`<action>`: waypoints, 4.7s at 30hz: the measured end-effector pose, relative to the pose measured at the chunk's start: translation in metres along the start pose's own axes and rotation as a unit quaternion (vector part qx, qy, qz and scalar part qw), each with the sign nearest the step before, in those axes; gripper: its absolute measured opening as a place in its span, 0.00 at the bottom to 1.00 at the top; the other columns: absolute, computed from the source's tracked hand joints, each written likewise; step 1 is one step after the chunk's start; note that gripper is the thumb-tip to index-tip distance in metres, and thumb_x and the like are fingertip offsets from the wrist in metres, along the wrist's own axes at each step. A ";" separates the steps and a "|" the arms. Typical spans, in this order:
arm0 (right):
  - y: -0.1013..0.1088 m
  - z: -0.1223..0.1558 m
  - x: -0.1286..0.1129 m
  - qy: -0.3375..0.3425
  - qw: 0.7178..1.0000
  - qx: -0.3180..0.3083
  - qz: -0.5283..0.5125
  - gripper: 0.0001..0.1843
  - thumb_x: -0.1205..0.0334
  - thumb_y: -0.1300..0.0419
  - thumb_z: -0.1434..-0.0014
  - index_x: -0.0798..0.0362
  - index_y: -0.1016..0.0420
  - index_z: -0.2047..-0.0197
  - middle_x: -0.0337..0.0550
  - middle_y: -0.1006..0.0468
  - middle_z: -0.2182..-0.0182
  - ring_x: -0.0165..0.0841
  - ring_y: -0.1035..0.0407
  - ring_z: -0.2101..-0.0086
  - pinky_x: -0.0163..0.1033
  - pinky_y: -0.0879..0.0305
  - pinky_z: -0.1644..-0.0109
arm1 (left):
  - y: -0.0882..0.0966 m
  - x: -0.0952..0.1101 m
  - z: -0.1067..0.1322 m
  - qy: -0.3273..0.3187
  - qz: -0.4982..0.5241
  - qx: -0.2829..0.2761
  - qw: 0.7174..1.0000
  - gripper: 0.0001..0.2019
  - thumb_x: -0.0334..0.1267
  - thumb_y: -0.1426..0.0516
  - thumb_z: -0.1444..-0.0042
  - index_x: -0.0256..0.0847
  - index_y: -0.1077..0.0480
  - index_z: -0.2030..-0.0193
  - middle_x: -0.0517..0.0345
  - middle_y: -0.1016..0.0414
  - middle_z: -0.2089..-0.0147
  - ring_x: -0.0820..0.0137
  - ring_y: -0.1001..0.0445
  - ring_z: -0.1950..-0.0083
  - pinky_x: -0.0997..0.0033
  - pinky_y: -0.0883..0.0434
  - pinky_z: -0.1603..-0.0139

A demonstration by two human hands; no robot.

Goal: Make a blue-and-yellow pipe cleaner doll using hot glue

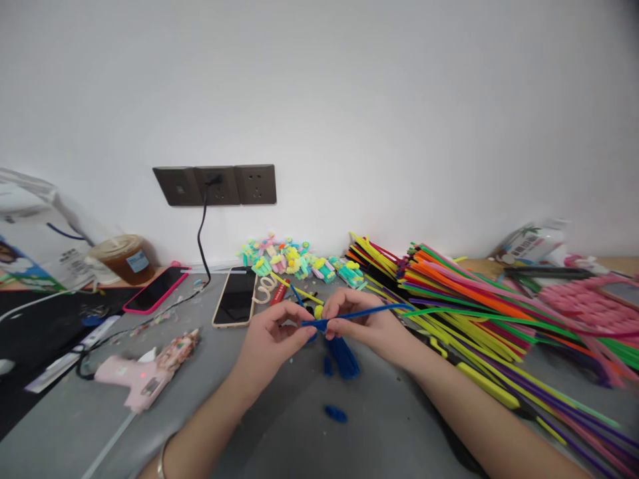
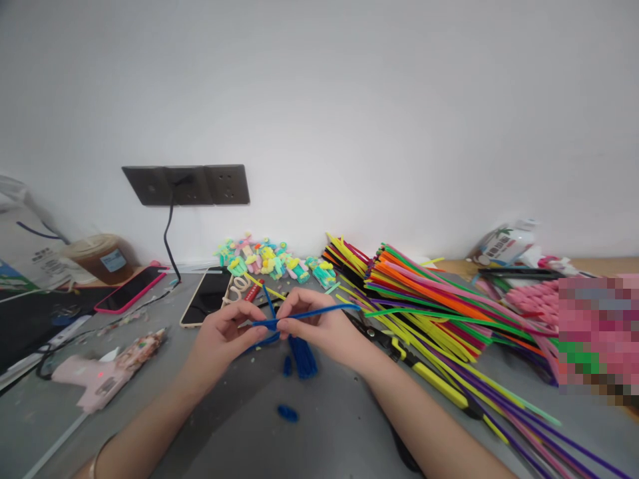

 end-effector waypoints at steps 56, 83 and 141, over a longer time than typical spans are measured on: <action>-0.006 0.003 0.038 -0.130 0.986 0.023 0.106 0.29 0.49 0.43 0.38 0.57 0.41 0.40 0.35 0.24 0.77 0.25 0.38 0.85 0.30 0.45 0.82 | 0.022 0.019 0.004 -0.154 -0.247 0.112 0.950 0.04 0.37 0.49 0.35 0.42 0.34 0.61 0.59 0.31 0.65 0.70 0.31 0.64 0.74 0.35 0.64; -0.024 0.003 0.017 -0.067 0.989 -0.022 -0.128 0.19 0.46 0.37 0.40 0.52 0.37 0.64 0.38 0.21 0.77 0.26 0.30 0.80 0.30 0.37 0.76 | -0.003 -0.010 -0.002 0.027 -0.036 -0.023 0.999 0.17 0.51 0.39 0.45 0.39 0.31 0.72 0.63 0.31 0.76 0.74 0.35 0.74 0.76 0.37 0.72; 0.003 -0.001 0.018 -0.037 0.992 0.098 -0.071 0.19 0.50 0.28 0.51 0.53 0.28 0.68 0.38 0.24 0.71 0.30 0.25 0.71 0.35 0.28 0.66 | -0.007 0.002 0.008 -0.159 -0.366 -0.069 0.914 0.15 0.38 0.49 0.33 0.41 0.23 0.66 0.57 0.21 0.70 0.70 0.24 0.67 0.74 0.33 0.63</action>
Point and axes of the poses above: each hand's wrist, its own z-axis away from the middle knuckle, its own y-axis out of the back of the hand, x = y × z, the point moved 7 cm from there along -z, towards the middle knuckle
